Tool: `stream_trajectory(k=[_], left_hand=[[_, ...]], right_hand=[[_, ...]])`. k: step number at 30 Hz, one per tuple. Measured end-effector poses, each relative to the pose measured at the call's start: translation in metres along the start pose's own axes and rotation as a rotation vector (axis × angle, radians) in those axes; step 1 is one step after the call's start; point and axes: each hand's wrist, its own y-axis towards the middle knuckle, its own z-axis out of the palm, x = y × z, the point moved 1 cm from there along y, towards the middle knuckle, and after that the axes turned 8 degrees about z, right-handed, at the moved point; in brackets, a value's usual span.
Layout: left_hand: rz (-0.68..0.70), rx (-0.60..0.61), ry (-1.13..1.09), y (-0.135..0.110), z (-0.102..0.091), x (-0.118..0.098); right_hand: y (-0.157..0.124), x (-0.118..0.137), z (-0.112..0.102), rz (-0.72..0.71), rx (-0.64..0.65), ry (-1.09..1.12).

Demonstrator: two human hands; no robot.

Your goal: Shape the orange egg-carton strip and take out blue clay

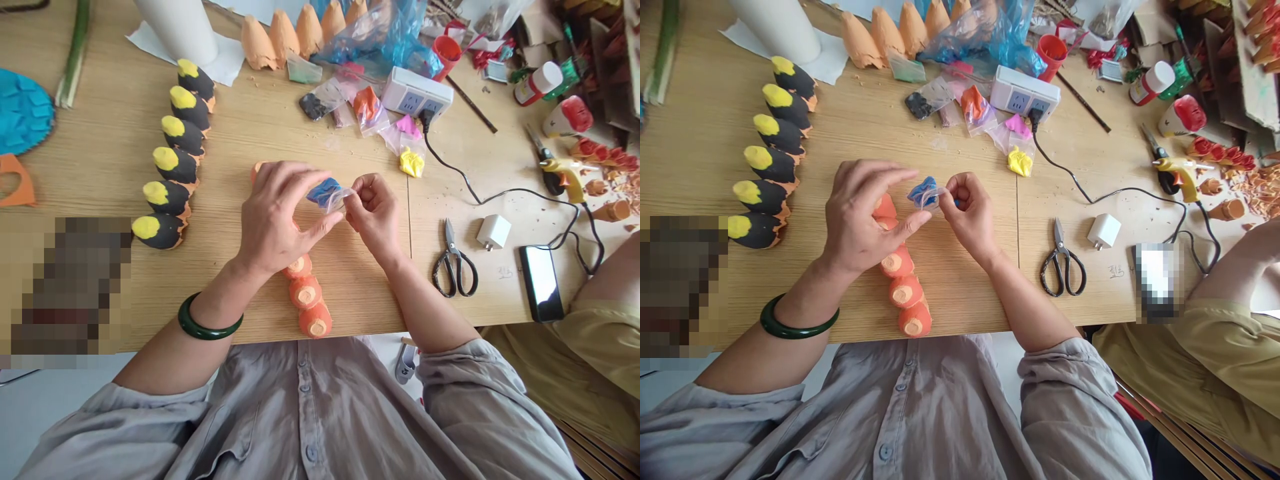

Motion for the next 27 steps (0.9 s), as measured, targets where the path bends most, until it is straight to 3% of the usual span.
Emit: stream_trajectory(k=[5, 9, 13, 19, 27], left_hand=[[0.183, 0.14, 0.026, -0.001, 0.001, 0.015], [0.113, 0.215, 0.075, -0.005, 0.003, 0.017], [-0.01, 0.189, 0.21, -0.005, 0.0, 0.012], [-0.079, 0.13, 0.263, -0.004, -0.003, 0.008], [-0.167, 0.154, 0.274, -0.002, -0.004, 0.002]], right_hand=[[-0.001, 0.015, 0.0, 0.215, 0.184, 0.186], [-0.001, 0.02, 0.0, 0.24, 0.253, 0.218], [-0.001, 0.023, -0.001, 0.246, 0.211, 0.256], [0.003, 0.014, -0.011, 0.29, 0.061, 0.355], [0.006, 0.012, -0.013, 0.205, 0.129, 0.363]])
